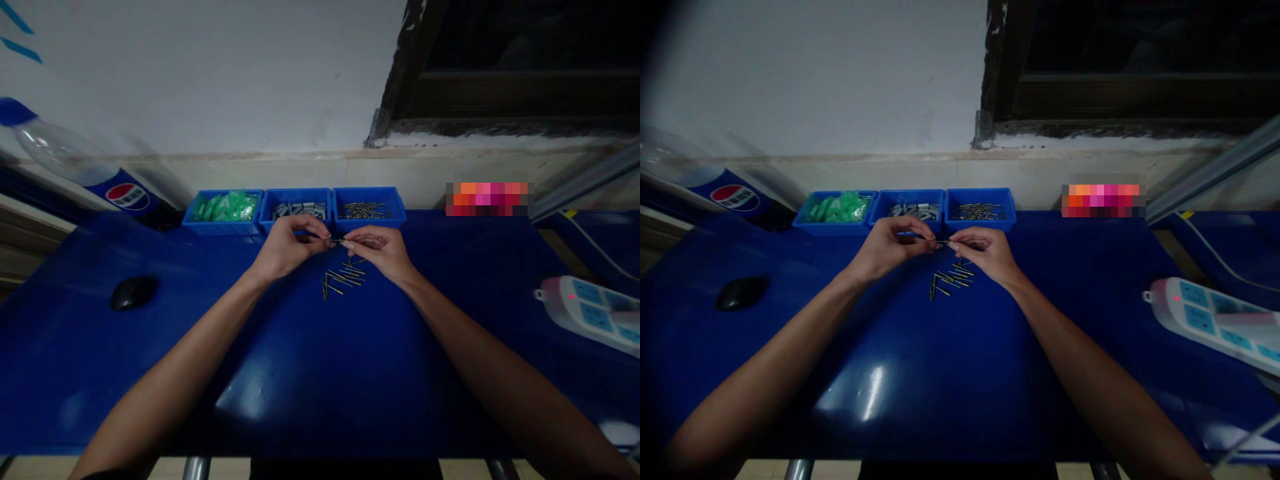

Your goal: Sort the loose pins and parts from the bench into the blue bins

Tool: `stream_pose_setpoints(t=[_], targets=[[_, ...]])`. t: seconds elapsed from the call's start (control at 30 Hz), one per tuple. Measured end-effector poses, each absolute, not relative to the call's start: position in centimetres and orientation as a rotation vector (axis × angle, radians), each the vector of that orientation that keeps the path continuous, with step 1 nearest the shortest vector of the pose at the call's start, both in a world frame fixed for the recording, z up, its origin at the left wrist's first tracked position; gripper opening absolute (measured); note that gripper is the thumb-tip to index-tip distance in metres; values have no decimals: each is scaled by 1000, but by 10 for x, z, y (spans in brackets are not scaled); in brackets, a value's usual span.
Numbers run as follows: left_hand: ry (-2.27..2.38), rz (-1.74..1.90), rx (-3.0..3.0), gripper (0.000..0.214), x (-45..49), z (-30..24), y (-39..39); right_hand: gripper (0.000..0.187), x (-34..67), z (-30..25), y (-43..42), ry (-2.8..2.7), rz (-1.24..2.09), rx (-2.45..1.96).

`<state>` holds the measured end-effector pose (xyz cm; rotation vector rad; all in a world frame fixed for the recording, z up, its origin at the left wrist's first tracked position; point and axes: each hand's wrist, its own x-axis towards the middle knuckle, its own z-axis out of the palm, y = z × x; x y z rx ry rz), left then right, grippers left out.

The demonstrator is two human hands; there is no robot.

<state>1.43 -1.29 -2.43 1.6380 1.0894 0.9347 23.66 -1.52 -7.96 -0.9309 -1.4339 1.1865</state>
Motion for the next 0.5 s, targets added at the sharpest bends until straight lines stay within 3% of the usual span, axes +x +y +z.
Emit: stream_pose_setpoints(t=[0.3, 0.5], targets=[[1301, 777, 2154, 13, 10, -30, -15, 19, 234, -78, -16, -1293, 996, -986], [645, 458, 2582, 45, 21, -24, -25, 36, 235, -78, -16, -1293, 939, -1016]])
